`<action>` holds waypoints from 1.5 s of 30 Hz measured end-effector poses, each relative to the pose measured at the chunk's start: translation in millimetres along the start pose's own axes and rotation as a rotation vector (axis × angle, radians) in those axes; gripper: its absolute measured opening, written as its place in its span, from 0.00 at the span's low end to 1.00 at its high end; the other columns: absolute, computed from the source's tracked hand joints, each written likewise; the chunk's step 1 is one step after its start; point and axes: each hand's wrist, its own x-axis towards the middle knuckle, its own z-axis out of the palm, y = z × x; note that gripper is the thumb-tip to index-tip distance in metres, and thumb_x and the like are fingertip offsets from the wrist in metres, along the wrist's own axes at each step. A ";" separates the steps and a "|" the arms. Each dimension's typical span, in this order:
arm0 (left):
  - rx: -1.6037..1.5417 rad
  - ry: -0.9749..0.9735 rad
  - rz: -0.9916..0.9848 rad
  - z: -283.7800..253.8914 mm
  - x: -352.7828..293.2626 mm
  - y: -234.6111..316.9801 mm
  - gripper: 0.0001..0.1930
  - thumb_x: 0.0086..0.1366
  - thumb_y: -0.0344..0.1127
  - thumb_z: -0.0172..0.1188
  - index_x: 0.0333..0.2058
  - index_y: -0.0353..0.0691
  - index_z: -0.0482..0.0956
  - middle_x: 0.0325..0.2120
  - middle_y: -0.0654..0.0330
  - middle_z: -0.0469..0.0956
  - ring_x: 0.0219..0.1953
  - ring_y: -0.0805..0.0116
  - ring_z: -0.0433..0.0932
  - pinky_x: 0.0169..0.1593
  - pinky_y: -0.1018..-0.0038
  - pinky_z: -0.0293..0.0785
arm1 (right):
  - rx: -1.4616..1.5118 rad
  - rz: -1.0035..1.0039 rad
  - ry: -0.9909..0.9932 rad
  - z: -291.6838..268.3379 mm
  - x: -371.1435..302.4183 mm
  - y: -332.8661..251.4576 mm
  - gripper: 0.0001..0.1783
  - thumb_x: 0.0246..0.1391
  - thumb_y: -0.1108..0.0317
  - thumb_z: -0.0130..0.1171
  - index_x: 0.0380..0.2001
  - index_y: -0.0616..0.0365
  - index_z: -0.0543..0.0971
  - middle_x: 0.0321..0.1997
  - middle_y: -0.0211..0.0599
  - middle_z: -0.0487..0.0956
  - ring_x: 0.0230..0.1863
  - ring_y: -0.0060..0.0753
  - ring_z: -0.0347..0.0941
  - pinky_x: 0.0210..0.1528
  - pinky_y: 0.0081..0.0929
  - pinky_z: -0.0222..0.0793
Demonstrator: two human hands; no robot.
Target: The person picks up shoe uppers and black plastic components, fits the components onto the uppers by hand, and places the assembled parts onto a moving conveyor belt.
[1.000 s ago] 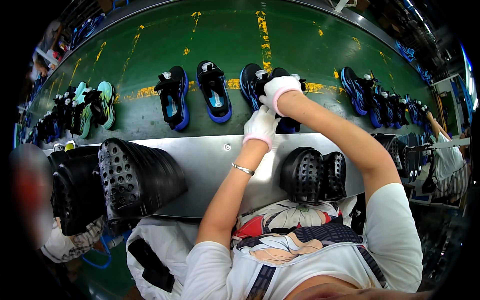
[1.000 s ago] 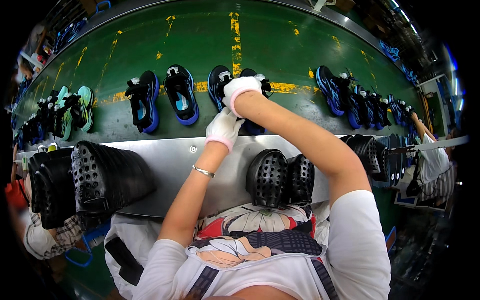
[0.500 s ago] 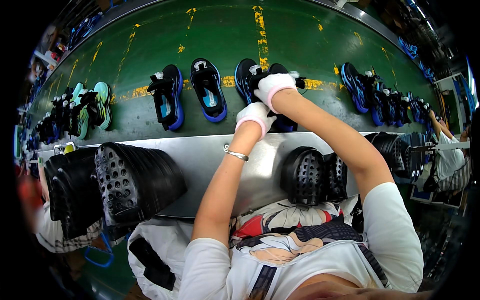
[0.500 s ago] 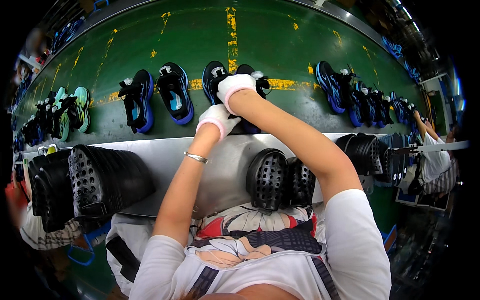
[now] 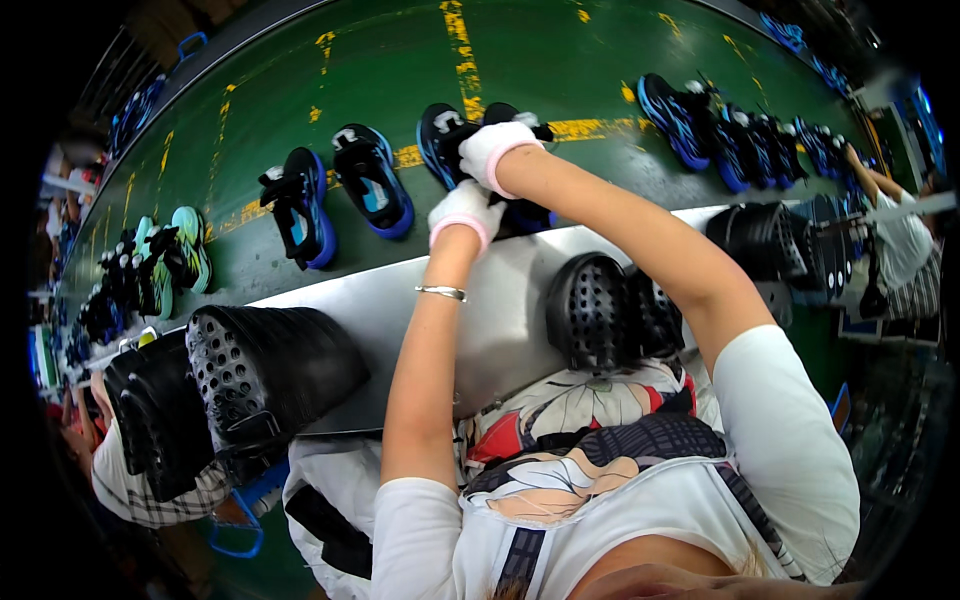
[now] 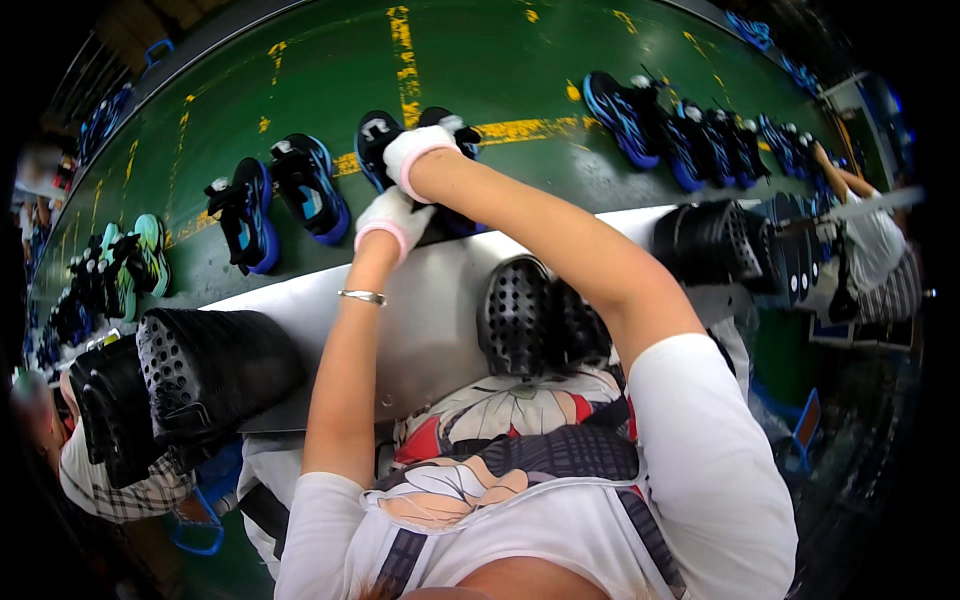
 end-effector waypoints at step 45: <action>-0.458 0.335 0.301 20.3 -111.4 51.8 0.15 0.60 0.36 0.62 0.44 0.37 0.79 0.40 0.54 0.76 0.37 0.64 0.76 0.43 0.74 0.74 | 0.658 0.013 0.540 28.4 -344.7 44.4 0.18 0.34 0.60 0.71 0.28 0.55 0.75 0.28 0.36 0.73 0.29 0.40 0.72 0.32 0.34 0.68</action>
